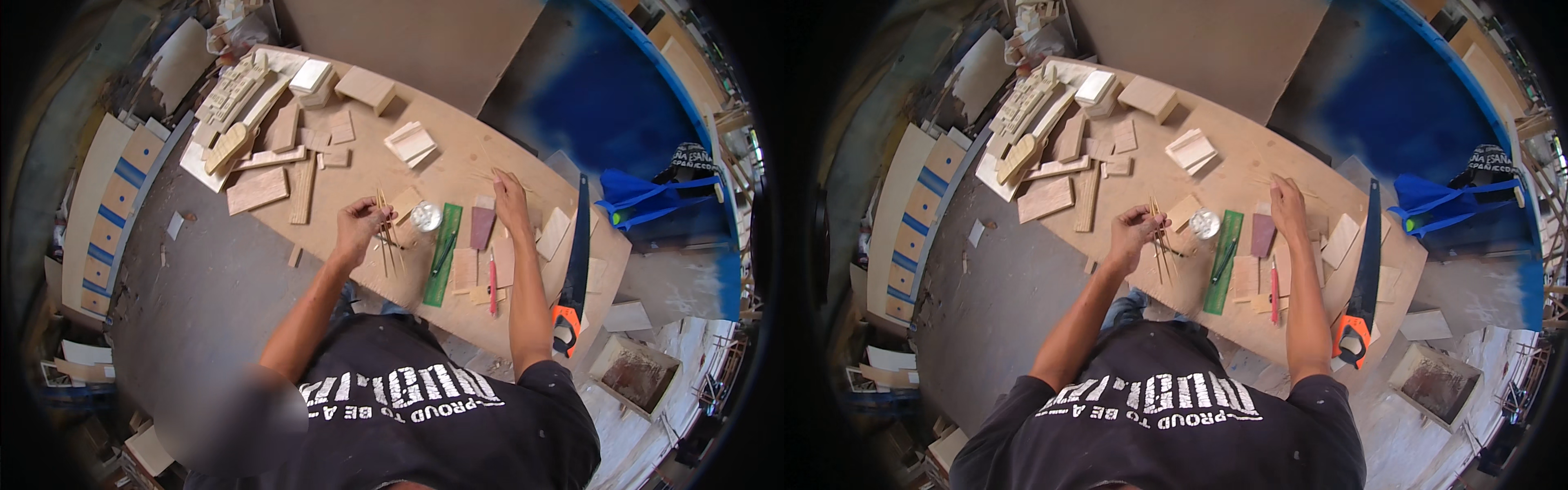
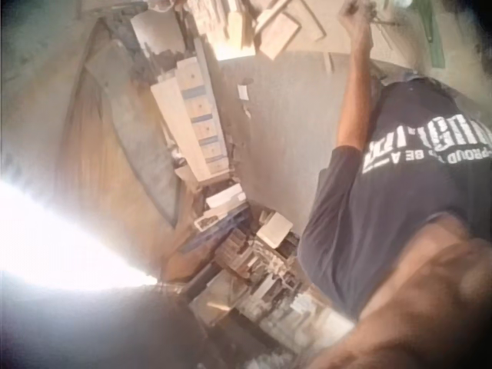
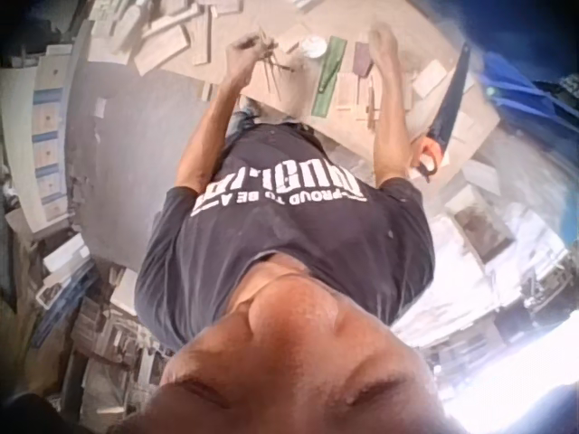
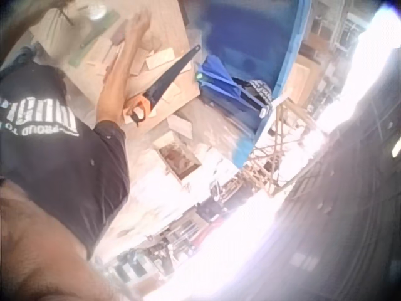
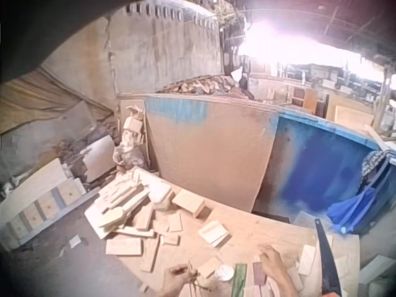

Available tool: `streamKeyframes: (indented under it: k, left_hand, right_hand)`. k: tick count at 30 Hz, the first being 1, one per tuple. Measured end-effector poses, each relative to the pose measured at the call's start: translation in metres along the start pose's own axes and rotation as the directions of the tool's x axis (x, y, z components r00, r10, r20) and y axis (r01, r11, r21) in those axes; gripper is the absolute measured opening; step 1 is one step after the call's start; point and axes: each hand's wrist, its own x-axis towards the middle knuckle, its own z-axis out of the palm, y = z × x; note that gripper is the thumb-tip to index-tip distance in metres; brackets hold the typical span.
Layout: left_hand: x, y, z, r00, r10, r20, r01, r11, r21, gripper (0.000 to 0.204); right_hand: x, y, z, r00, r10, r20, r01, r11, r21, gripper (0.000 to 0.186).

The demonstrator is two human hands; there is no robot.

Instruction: The person saws a wooden board on a workbench, arranges various wood pieces including model house parts, and applies glue to a thin wooden strip with a toothpick.

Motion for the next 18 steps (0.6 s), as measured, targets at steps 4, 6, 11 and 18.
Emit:
streamKeyframes:
  k: [4, 6, 11, 18]
  left_hand:
    - [0.028, -0.02, -0.069, 0.998, 0.033, -0.057, -0.022, 0.982, 0.189, 0.014]
    - [0.046, -0.028, -0.096, 0.993, 0.007, -0.114, 0.025, 0.961, 0.275, 0.015]
    - [0.072, -0.023, -0.111, 0.994, 0.081, -0.069, -0.017, 0.761, 0.648, 0.026]
    - [0.106, -0.026, -0.121, 0.949, 0.23, 0.215, -0.315, 0.7, 0.641, 0.02]
  right_hand:
    - [-0.076, -0.112, 0.027, 0.878, 0.195, 0.438, -0.453, 0.636, 0.625, 0.03]
    - [-0.107, -0.143, 0.072, 0.843, 0.225, 0.488, -0.524, 0.55, 0.65, 0.029]
    - [-0.12, -0.185, 0.167, 0.871, 0.438, 0.223, -0.492, 0.776, 0.395, 0.025]
    - [-0.107, -0.228, 0.199, 0.865, 0.502, 0.015, -0.495, 0.847, 0.196, 0.027]
